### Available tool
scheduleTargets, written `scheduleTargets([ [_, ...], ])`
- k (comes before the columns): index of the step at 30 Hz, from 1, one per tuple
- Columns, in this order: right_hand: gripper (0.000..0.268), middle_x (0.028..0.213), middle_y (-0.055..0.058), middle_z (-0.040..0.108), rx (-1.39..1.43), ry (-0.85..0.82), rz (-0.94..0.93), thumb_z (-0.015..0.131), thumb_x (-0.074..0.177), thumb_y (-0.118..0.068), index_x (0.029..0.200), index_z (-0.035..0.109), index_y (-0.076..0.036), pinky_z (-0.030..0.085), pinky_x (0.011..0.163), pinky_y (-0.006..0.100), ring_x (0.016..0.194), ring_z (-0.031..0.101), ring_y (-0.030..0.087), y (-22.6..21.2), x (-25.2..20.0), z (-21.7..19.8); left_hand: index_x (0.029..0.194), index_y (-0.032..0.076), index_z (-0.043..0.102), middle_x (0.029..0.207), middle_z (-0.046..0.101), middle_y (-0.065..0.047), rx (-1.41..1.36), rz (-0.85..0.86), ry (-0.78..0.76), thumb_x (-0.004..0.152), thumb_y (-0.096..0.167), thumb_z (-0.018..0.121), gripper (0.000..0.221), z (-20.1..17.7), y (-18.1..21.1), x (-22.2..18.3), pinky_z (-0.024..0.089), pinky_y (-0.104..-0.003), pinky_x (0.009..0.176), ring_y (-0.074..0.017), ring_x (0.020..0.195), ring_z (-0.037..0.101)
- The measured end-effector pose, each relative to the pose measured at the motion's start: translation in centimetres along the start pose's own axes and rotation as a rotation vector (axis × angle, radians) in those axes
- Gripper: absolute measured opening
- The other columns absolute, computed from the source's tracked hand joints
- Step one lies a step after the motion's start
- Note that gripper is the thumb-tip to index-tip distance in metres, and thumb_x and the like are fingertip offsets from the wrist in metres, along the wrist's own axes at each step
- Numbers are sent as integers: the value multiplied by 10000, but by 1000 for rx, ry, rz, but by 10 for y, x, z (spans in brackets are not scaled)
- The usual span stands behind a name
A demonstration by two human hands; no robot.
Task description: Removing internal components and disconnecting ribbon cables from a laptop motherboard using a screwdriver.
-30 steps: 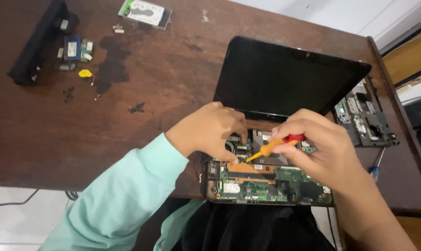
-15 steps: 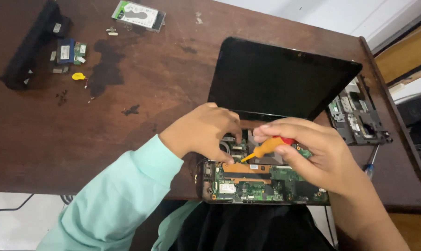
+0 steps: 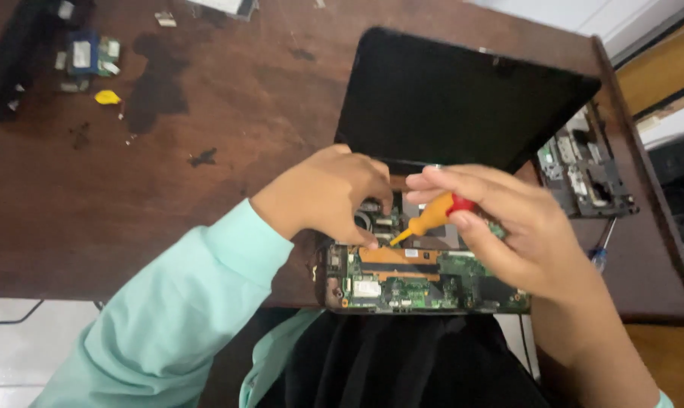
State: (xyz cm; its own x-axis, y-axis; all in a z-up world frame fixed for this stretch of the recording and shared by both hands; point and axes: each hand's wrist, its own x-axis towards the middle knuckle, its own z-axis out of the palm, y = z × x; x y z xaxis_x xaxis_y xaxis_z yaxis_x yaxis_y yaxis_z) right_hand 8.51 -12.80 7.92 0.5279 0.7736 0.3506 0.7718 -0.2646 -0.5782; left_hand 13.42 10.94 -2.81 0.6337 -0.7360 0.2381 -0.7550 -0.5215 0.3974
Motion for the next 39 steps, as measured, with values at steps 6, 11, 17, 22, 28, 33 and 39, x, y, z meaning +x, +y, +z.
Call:
scheduleTargets([
  [6, 239, 1081, 175, 751, -121, 53, -63, 590, 1007, -89, 1202, 654, 33, 633, 901, 356, 1015, 765, 287, 3, 3, 4, 1031, 226, 798, 1024, 678, 6, 34, 17, -38, 681, 586, 774, 503, 1, -1, 0, 416, -488, 750, -269, 953, 673],
  [11, 204, 955, 149, 664, -280, 98, -20, 627, 1029, -105, 1169, 702, 23, 505, 717, 288, 851, 656, 226, 5, 2, 8, 1004, 232, 785, 948, 650, 33, 59, 23, 9, 681, 559, 840, 463, 7, -4, -1, 425, -454, 738, -245, 853, 664],
  [17, 405, 1336, 321, 628, -171, 55, 52, 386, 1039, 43, 1394, 534, 167, 544, 1095, 429, 1230, 699, 375, -18, 4, 10, 993, 217, 809, 980, 684, -11, 86, 68, 74, 655, 549, 836, 475, 8, -4, -2, 435, -484, 729, -301, 841, 675],
  [22, 308, 1303, 370, 673, -148, 79, 87, 538, 1082, 136, 1381, 559, 209, 616, 1067, 443, 1194, 728, 411, -18, -5, 11, 1024, 226, 784, 951, 652, 16, 106, 55, 31, 650, 603, 843, 534, 9, -7, 0, 438, -485, 711, -270, 840, 672],
  [28, 208, 1110, 251, 724, -239, 154, 86, 673, 1117, -3, 1246, 703, 157, 504, 832, 348, 1015, 663, 315, -14, -21, 20, 975, 185, 788, 980, 675, -2, 79, 48, 14, 662, 578, 795, 502, 2, 1, 1, 415, -486, 636, -297, 822, 655],
  [33, 116, 1070, 214, 700, -313, 228, 12, 763, 1170, 9, 1162, 764, 125, 459, 882, 399, 983, 583, 317, 3, -25, 22, 956, 217, 778, 1005, 650, 28, 66, 23, -12, 655, 559, 822, 458, 0, 1, 4, 397, -465, 681, -255, 817, 633],
  [39, 307, 1256, 332, 692, -355, 154, -21, 465, 1235, -3, 1355, 664, 198, 454, 1067, 496, 1176, 568, 408, -16, -23, 25, 1021, 249, 776, 1037, 648, 44, 133, 56, 4, 683, 643, 837, 523, 10, -11, 6, 402, -490, 700, -252, 878, 657],
])
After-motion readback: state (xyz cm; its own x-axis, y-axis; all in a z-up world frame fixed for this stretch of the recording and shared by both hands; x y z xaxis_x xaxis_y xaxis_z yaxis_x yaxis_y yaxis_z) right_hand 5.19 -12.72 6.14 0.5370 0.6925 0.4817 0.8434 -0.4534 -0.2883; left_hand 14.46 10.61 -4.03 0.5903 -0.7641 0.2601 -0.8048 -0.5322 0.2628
